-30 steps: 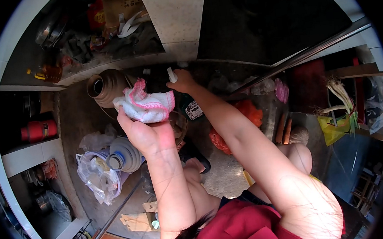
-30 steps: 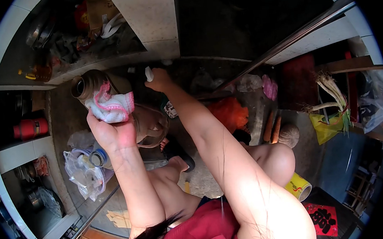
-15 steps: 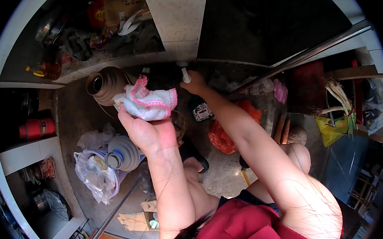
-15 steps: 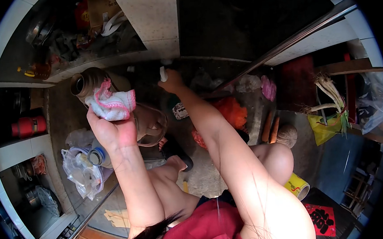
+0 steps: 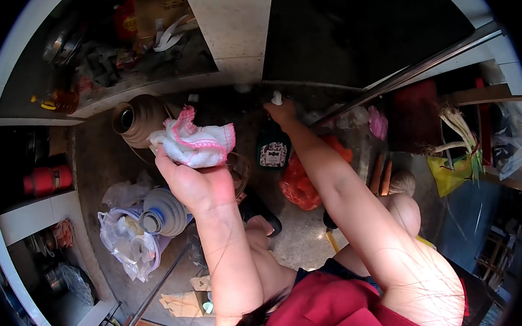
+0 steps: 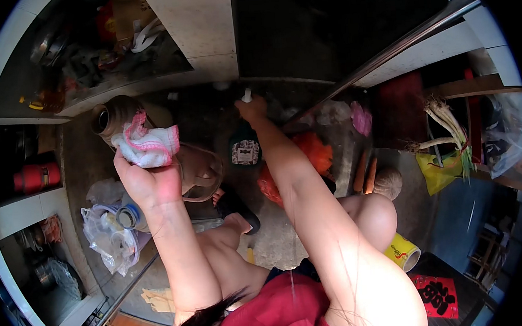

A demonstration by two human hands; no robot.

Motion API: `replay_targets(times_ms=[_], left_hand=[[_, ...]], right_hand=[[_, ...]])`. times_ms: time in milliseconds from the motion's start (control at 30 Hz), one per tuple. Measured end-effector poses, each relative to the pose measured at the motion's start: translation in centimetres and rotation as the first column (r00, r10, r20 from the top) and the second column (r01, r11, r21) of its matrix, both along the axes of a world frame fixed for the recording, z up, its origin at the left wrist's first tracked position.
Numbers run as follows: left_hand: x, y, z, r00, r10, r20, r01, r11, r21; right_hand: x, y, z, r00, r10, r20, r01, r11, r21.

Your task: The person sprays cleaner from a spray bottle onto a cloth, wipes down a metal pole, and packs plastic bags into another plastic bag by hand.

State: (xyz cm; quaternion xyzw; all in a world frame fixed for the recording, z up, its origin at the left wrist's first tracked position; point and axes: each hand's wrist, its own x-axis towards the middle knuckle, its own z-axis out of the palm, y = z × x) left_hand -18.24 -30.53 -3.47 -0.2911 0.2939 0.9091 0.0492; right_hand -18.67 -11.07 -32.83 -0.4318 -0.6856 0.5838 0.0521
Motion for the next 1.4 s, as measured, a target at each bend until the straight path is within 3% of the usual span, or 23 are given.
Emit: replay_targets(times_ms=[267, 400, 467, 600, 700, 767, 800, 867, 933, 1000, 1100, 1167, 1400], left_hand=[[-0.1, 0.7, -0.3, 1.0, -0.02, -0.018, 0.02, 1.0, -0.001], [-0.1, 0.9, -0.8, 0.999, -0.034, -0.037, 0.033, 0.999, -0.019], [-0.2, 1.2, -0.6, 0.999, -0.027, -0.047, 0.027, 1.0, -0.011], [-0.1, 1.6, -0.3, 0.999, -0.011, -0.035, 0.011, 1.0, -0.005], [0.0, 1.7, -1.0, 0.991, -0.053, -0.125, 0.057, 0.998, 0.03], [-0.2, 1.8, -1.3, 0.991, -0.051, -0.121, 0.057, 0.997, 0.044], [-0.3, 1.8, -1.3, 0.994, -0.051, -0.101, 0.056, 0.997, 0.05], [-0.1, 2.0, -0.9, 0.995, -0.032, -0.094, 0.037, 0.998, 0.059], [0.0, 2.1, -1.0, 0.989, -0.067, -0.132, 0.073, 0.996, 0.047], [0.2, 2.2, -1.3, 0.991, -0.025, -0.134, 0.027, 1.0, 0.011], [-0.2, 1.9, -1.7, 0.991, -0.005, -0.131, 0.007, 1.0, 0.013], [0.3, 2.0, -1.4, 0.991, -0.025, -0.129, 0.028, 0.999, 0.018], [0.3, 1.7, -1.4, 0.985, -0.025, -0.169, 0.025, 1.0, -0.001]], right_hand=[[1.1, 1.3, 1.0, 0.982, -0.181, -0.056, 0.174, 0.978, -0.117], [2.3, 1.1, 3.9, 0.983, -0.182, -0.023, 0.182, 0.983, 0.001], [2.8, 0.8, 4.5, 0.951, -0.294, -0.1, 0.277, 0.948, -0.155], [5.3, 0.1, 5.1, 0.91, -0.287, -0.301, 0.29, 0.956, -0.036], [7.6, -1.3, 10.0, 0.876, -0.161, -0.454, 0.24, 0.963, 0.12], [9.1, -2.5, 13.4, 0.868, 0.09, -0.489, 0.018, 0.977, 0.211], [9.8, -3.1, 15.6, 0.845, 0.154, -0.511, -0.013, 0.963, 0.268], [11.3, -3.8, 20.2, 0.871, 0.176, -0.459, -0.083, 0.973, 0.216], [12.1, -3.5, 22.1, 0.823, 0.114, -0.556, -0.016, 0.984, 0.179], [13.2, -3.1, 24.6, 0.835, 0.088, -0.543, -0.021, 0.992, 0.128], [13.6, -3.3, 28.7, 0.836, 0.25, -0.489, -0.123, 0.953, 0.277], [13.0, -3.3, 30.6, 0.796, 0.399, -0.454, -0.157, 0.862, 0.483], [8.9, -2.6, 39.9, 0.654, 0.512, -0.557, -0.028, 0.752, 0.659]])
